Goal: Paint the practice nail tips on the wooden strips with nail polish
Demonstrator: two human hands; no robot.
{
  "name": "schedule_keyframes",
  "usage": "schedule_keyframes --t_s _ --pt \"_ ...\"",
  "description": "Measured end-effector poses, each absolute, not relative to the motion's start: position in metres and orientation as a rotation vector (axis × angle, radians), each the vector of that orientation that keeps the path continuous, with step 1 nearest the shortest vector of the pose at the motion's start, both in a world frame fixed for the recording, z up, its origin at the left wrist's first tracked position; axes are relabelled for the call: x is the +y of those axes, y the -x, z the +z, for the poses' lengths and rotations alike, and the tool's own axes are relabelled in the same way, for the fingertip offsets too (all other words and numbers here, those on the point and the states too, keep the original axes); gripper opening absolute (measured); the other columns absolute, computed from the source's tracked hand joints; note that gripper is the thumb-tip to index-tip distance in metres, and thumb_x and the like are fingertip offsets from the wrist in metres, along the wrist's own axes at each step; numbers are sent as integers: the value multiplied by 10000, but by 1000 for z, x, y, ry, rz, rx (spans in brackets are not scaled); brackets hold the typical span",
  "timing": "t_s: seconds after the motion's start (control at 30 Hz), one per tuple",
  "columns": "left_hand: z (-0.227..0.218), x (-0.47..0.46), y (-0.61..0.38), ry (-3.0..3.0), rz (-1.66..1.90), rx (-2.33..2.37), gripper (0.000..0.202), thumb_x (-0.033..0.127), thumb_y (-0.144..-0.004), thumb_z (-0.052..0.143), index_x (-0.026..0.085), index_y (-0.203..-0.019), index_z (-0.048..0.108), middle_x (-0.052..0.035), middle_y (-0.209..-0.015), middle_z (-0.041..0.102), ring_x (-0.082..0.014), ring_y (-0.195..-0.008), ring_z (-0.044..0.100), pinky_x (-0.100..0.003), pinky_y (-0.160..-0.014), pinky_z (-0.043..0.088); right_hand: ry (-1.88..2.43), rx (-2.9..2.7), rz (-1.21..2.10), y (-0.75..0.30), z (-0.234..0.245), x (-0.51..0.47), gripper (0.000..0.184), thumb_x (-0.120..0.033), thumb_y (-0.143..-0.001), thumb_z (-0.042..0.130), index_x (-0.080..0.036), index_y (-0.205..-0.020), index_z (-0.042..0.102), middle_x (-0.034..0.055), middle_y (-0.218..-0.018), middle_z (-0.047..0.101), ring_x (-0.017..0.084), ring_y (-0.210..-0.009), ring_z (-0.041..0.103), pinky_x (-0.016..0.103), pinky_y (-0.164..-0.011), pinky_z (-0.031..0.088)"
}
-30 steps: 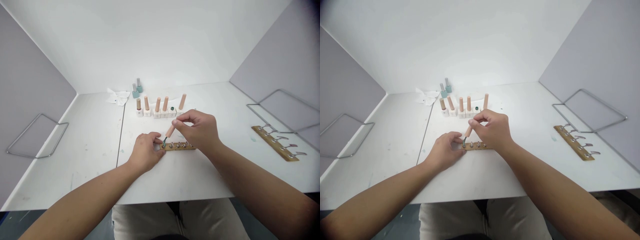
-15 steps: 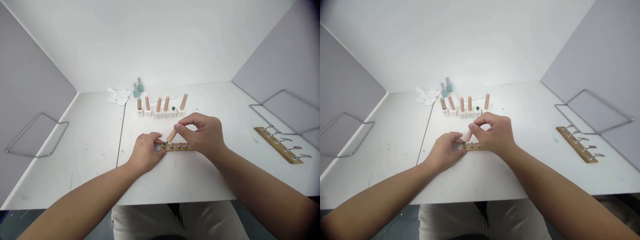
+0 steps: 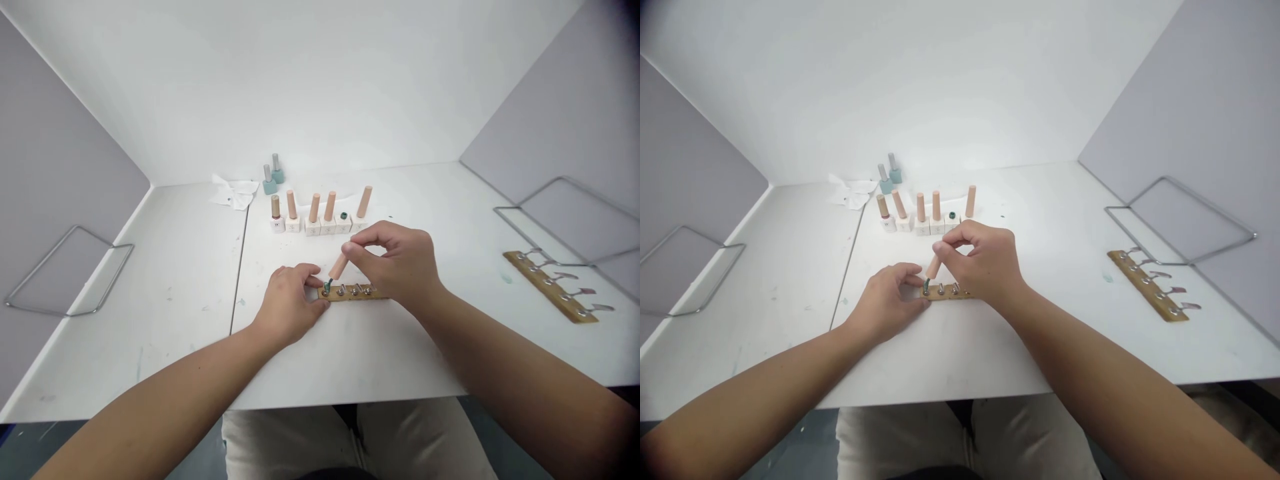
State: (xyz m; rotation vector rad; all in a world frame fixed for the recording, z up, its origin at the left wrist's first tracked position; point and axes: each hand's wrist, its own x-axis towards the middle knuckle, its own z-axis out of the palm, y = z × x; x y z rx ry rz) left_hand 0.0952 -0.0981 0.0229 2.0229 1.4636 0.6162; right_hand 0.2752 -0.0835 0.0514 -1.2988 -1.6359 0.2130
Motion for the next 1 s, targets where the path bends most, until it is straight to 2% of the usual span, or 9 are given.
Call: schedule_keyframes --t_s 0.37,0.77,1.0 --pt "22 -99 -95 -2017 622 1469 460 253 -705 676 209 -1148 556 -18 -990 709 -253 -1029 575 -432 -907 450 1275 -1571 231 -275 53 -85 106 -202 -723 664 -223 -630 618 -27 -627 651 123 -599 603 260 -519 478" --pt "25 -99 -95 -2025 585 1486 448 253 -715 668 206 -1144 551 -28 -1010 705 -260 -1046 570 -440 -907 456 1299 -1592 225 -275 53 -85 99 -204 -711 670 -219 -623 628 -30 -624 653 122 -592 602 260 -510 467" --pt "24 -99 -96 -2051 615 1478 409 233 -716 662 212 -1112 564 -28 -947 707 -260 -995 591 -447 -891 462 1254 -1513 211 -275 51 -89 60 -215 -729 661 -209 -683 624 -39 -634 655 123 -602 612 264 -522 483"
